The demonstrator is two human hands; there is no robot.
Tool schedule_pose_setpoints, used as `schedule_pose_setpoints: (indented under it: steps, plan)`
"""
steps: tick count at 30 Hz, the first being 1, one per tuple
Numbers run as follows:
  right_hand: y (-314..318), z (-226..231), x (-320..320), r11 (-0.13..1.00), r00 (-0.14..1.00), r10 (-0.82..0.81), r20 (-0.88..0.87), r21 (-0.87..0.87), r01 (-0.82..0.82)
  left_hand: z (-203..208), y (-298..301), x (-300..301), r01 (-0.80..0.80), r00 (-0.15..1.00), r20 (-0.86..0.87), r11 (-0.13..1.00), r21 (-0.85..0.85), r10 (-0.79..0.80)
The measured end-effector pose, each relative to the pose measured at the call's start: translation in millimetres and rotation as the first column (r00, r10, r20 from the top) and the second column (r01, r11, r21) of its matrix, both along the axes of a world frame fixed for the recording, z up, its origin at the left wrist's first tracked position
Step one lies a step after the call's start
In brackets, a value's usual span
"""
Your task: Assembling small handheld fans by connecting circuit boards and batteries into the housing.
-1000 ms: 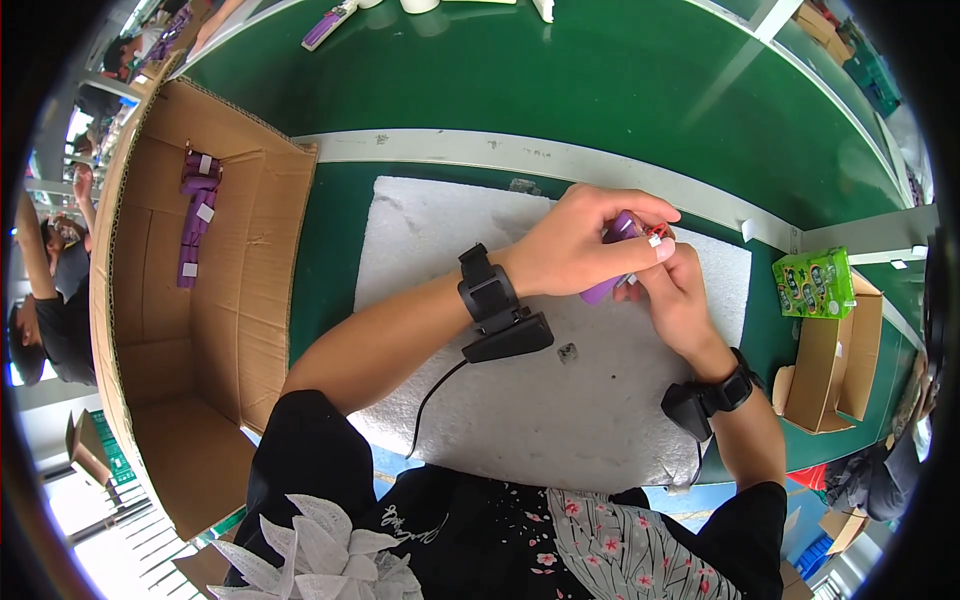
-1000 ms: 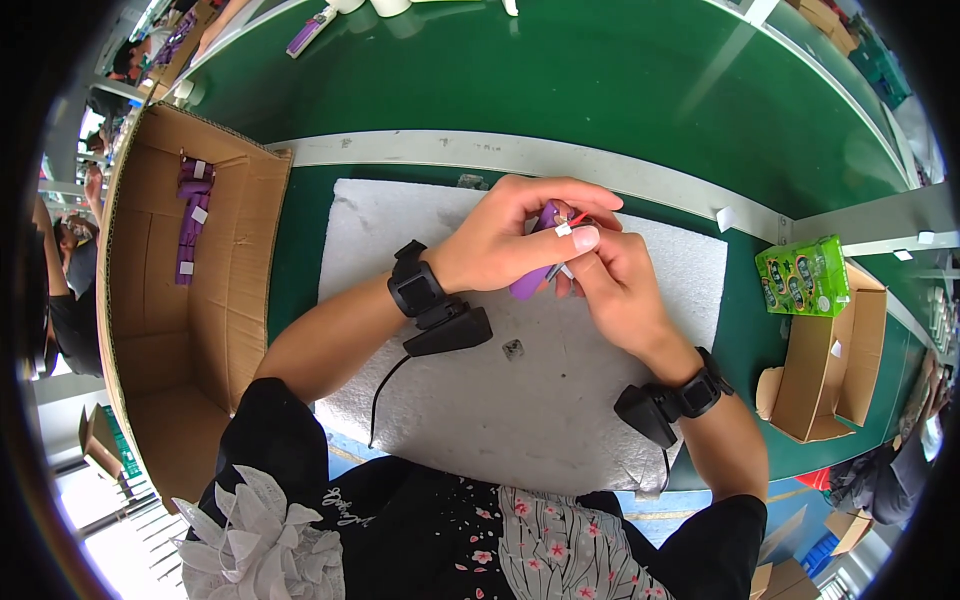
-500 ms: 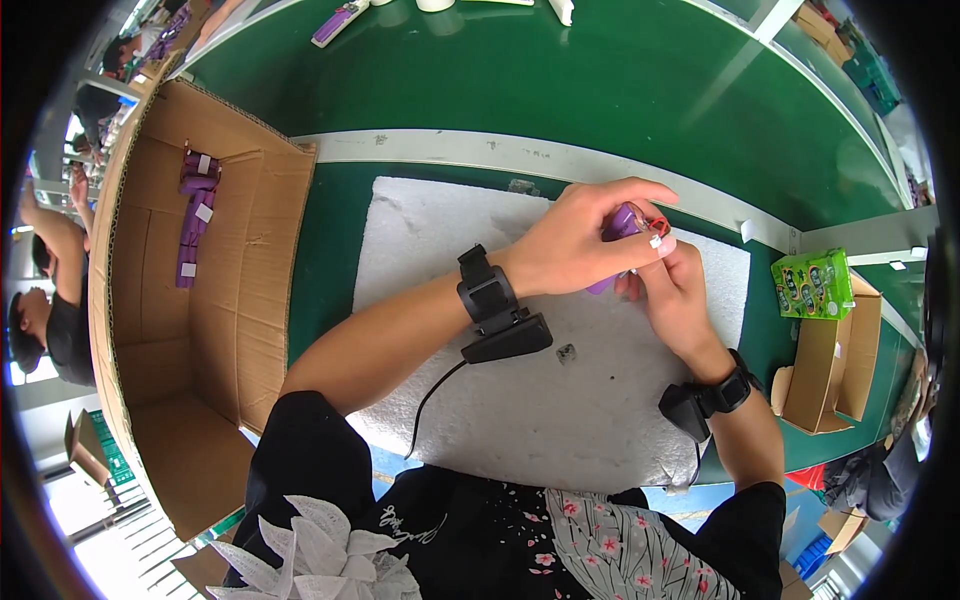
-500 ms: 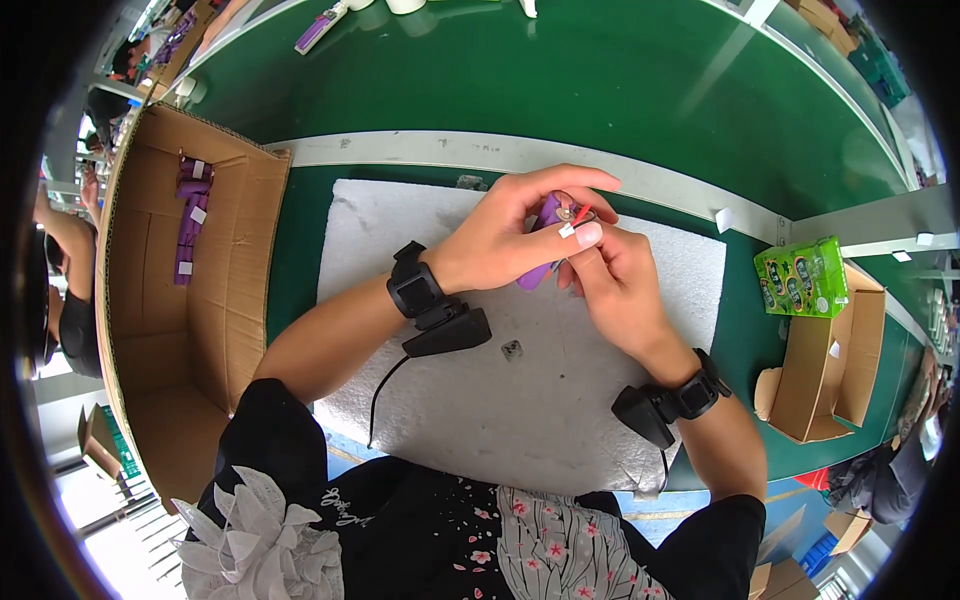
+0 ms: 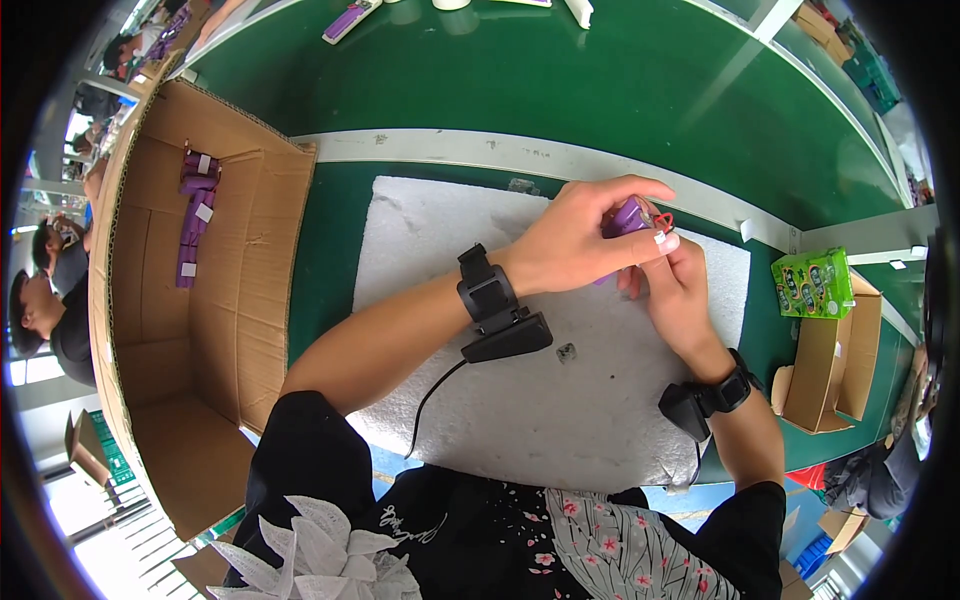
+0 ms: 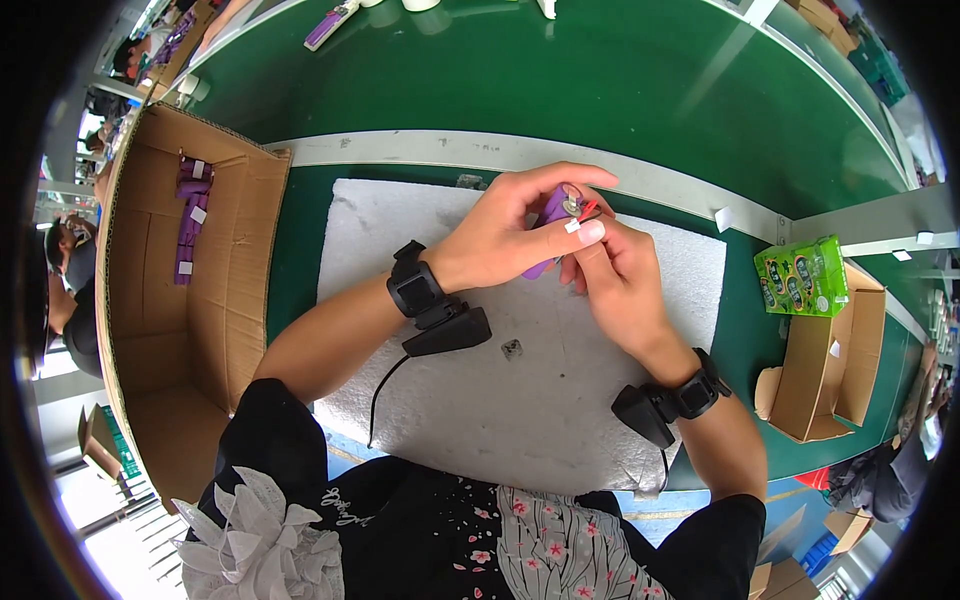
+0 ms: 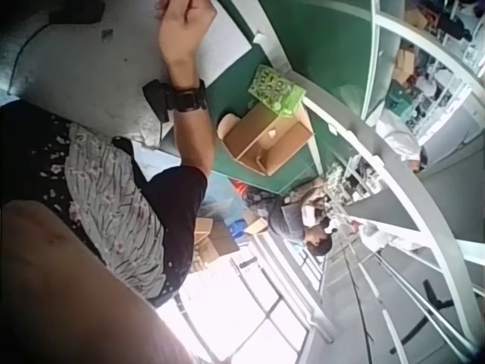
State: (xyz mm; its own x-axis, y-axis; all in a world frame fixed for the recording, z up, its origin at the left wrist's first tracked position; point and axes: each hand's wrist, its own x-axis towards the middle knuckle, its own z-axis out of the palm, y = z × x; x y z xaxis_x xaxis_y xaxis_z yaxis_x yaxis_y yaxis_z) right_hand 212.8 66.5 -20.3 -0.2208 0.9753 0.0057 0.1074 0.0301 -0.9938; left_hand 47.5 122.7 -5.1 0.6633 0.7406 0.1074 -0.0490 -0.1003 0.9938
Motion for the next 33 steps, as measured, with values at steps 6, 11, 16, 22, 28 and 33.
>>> schedule_pose_setpoints:
  steps: [6, 11, 16, 22, 28, 33]
  plan:
    - [0.4, -0.7, 0.1, 1.0, 1.0, -0.001, -0.001, 0.004, 0.001, -1.2, -0.7, 0.1, -0.01, 1.0, 0.023, 1.0, 0.008, 0.01]
    - [0.7, -0.5, 0.3, 1.0, 1.0, 0.0, -0.005, -0.001, 0.0, -1.2, -0.7, 0.3, -0.015, 1.0, 0.026, 1.0, 0.003, 0.015]
    - [0.6, -1.5, -0.1, 1.0, 1.0, -0.011, -0.006, -0.003, 0.011, -1.8, -0.3, 0.8, -0.011, 0.999, 0.038, 1.0, 0.017, 0.011]
    - [0.2, -0.7, -1.7, 0.999, 0.999, -0.028, -0.032, 0.017, 0.028, -6.2, 0.4, 1.4, -0.036, 0.999, 0.009, 0.988, 0.148, 0.035]
    - [0.6, -2.0, -0.9, 0.999, 0.998, -0.018, -0.062, 0.04, 0.02, -6.4, 0.7, 1.9, -0.036, 0.999, 0.003, 0.99, 0.136, 0.036]
    - [0.7, -2.9, -1.7, 0.999, 0.995, -0.032, -0.09, 0.03, 0.035, -4.5, -0.1, 1.8, -0.044, 0.999, -0.018, 0.99, 0.134, 0.047]
